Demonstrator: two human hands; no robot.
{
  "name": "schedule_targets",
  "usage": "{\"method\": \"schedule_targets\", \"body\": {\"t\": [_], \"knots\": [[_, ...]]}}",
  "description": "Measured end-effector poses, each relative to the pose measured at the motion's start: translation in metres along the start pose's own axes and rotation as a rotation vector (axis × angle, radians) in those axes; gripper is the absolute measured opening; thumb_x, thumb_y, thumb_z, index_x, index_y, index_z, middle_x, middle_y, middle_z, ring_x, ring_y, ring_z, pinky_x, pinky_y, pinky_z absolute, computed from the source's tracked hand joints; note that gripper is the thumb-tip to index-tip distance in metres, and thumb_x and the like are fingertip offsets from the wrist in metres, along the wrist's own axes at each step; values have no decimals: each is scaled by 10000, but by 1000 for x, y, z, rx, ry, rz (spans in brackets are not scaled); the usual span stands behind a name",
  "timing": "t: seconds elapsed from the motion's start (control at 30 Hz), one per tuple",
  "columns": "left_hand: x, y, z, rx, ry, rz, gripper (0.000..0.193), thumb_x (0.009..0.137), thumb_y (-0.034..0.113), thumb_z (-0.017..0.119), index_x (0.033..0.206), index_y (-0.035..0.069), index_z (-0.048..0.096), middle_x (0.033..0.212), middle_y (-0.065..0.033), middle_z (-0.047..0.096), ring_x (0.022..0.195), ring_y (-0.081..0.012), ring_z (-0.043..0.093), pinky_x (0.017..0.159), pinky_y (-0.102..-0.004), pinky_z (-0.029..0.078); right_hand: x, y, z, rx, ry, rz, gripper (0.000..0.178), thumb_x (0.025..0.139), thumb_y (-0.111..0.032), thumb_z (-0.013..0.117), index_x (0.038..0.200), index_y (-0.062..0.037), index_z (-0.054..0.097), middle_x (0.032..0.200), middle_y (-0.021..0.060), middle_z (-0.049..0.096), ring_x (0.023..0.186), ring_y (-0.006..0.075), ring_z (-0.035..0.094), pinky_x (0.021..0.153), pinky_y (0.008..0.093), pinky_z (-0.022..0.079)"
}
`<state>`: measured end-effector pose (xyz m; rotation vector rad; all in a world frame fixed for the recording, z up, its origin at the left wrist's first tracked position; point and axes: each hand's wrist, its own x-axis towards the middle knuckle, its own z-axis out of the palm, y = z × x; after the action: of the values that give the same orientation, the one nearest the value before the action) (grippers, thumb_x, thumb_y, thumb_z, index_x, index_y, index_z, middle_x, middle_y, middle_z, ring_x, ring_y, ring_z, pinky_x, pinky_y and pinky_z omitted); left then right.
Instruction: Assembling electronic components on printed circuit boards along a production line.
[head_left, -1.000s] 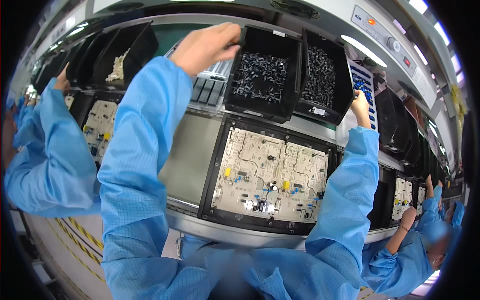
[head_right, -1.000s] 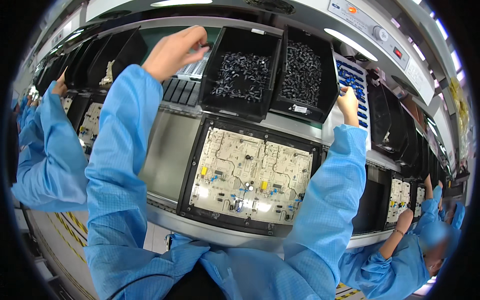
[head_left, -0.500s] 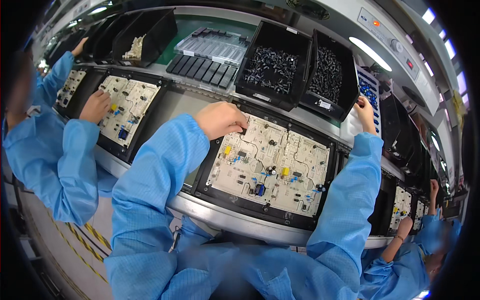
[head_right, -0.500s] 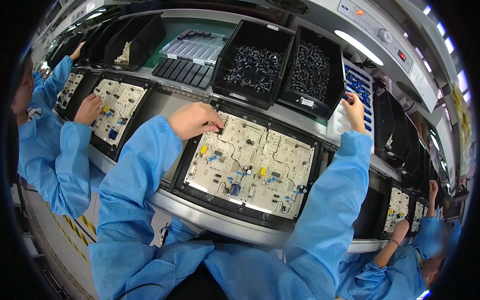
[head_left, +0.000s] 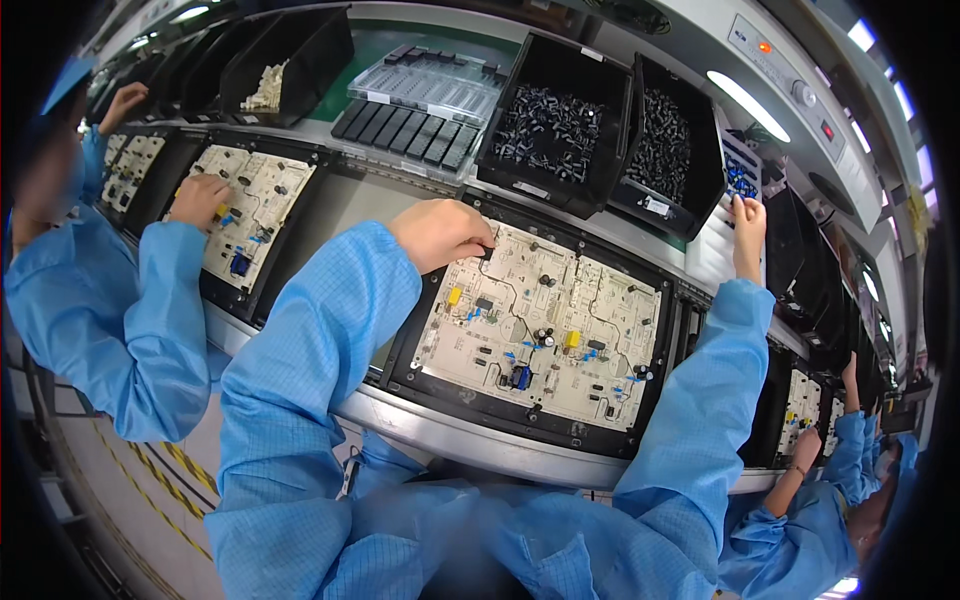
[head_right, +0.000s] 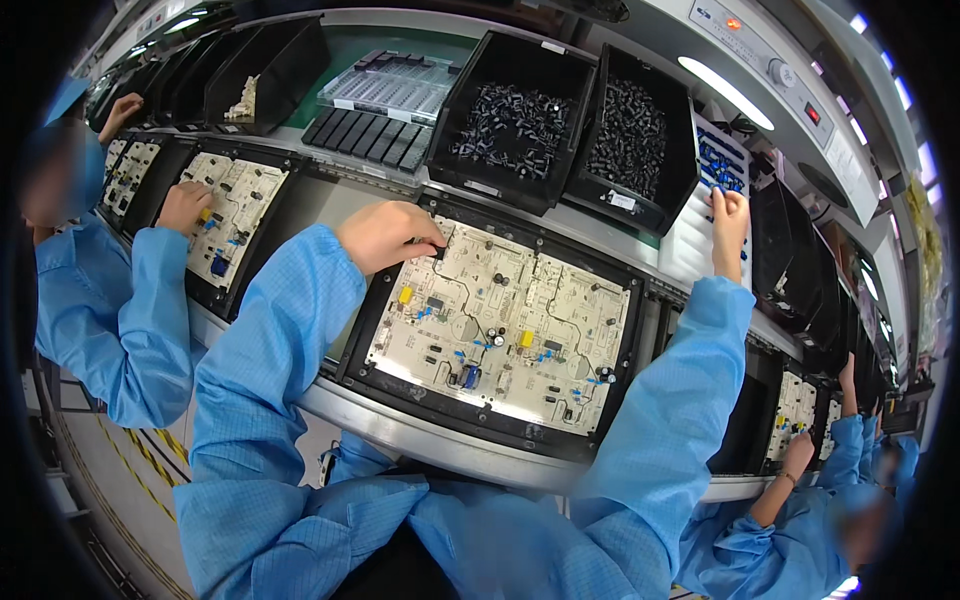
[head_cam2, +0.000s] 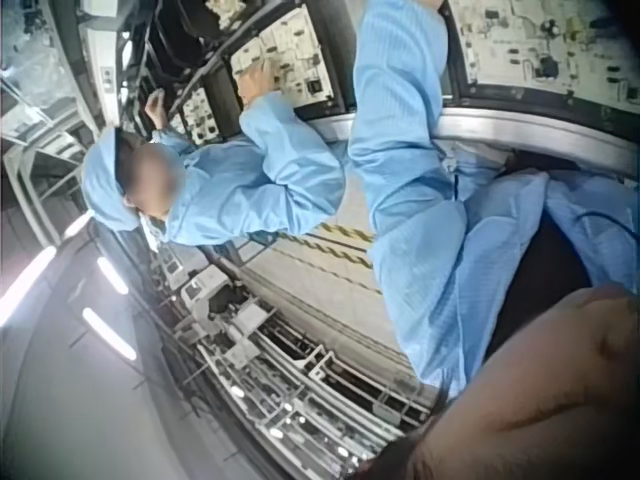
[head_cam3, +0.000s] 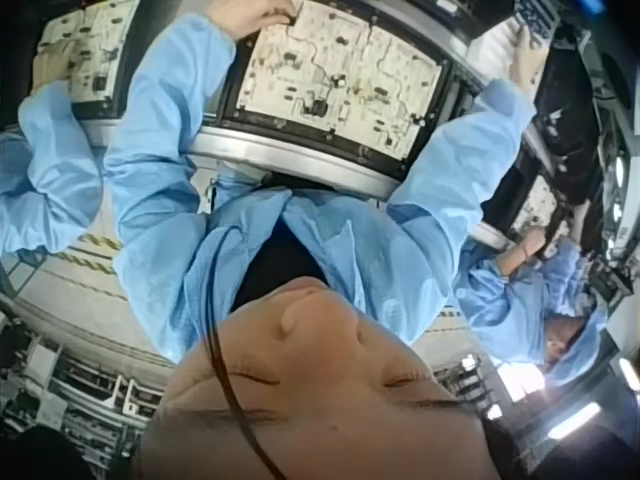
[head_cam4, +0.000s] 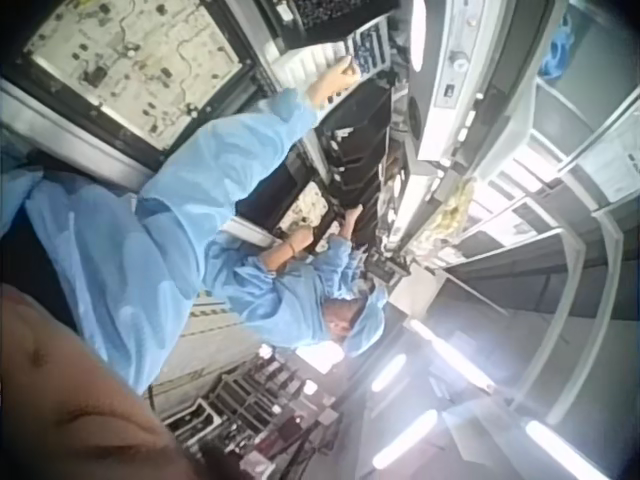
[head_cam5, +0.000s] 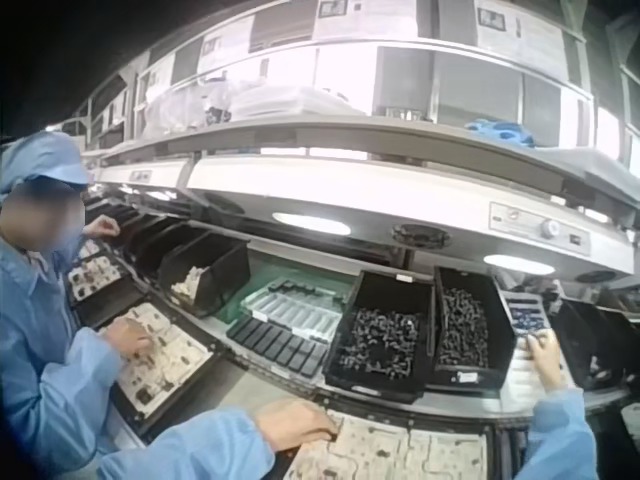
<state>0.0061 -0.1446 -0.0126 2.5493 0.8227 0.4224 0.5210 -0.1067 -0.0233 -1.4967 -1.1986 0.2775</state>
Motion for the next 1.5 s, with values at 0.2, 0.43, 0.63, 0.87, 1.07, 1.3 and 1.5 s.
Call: {"method": "schedule_targets", "body": {"t": [0.2,0.43,0.63,0.87,1.07,1.3,1.5], "knots": [[-1,3,-2,-56,-101,-93,162,756,139,631,897,59,635,893,-86,625,831,-276,596,730,-364,476,-24,-67,-11,359,-7,125,244,869,-161,576,993,19,468,873,118,591,762,167,623,686,251,521],[8,-1,-9,-24,-103,-16,203,735,178,661,899,62,633,834,-95,641,789,-271,614,708,-350,486,-126,-142,-11,281,-228,146,194,888,-115,519,1044,-3,491,859,61,560,733,118,558,746,244,458],[77,-38,-51,-69,550,52,182,844,186,587,802,11,613,686,-82,593,614,-162,542,590,-277,433,-207,-176,-15,46,-548,54,234,693,62,640,902,-17,571,863,22,503,756,90,482,665,195,379],[148,-156,-78,557,702,-171,308,849,278,564,1091,92,526,1102,-129,541,1052,-273,502,873,-335,414,-243,-169,-24,-166,-605,16,287,654,84,652,926,1,605,877,56,557,727,106,486,658,214,394],[164,-148,-37,493,163,-584,515,904,467,323,1338,193,354,1408,-43,320,1320,-265,238,1033,-509,242,-258,-155,-52,324,-492,341,240,856,-13,491,1093,-14,452,1021,167,595,781,130,556,715,258,464],[181,-130,-43,599,100,-513,425,901,348,423,1309,239,377,1296,-89,455,1233,-305,378,998,-528,291,-252,-149,-50,308,-496,407,216,869,-93,504,1060,-4,457,963,179,614,715,130,552,666,249,446],[206,-151,-60,1005,179,-122,152,821,215,530,936,161,613,783,-78,661,769,-242,651,677,-378,470,-243,-143,-39,428,-618,453,240,818,73,528,1044,-4,501,1110,144,554,947,139,542,783,241,448]]}}
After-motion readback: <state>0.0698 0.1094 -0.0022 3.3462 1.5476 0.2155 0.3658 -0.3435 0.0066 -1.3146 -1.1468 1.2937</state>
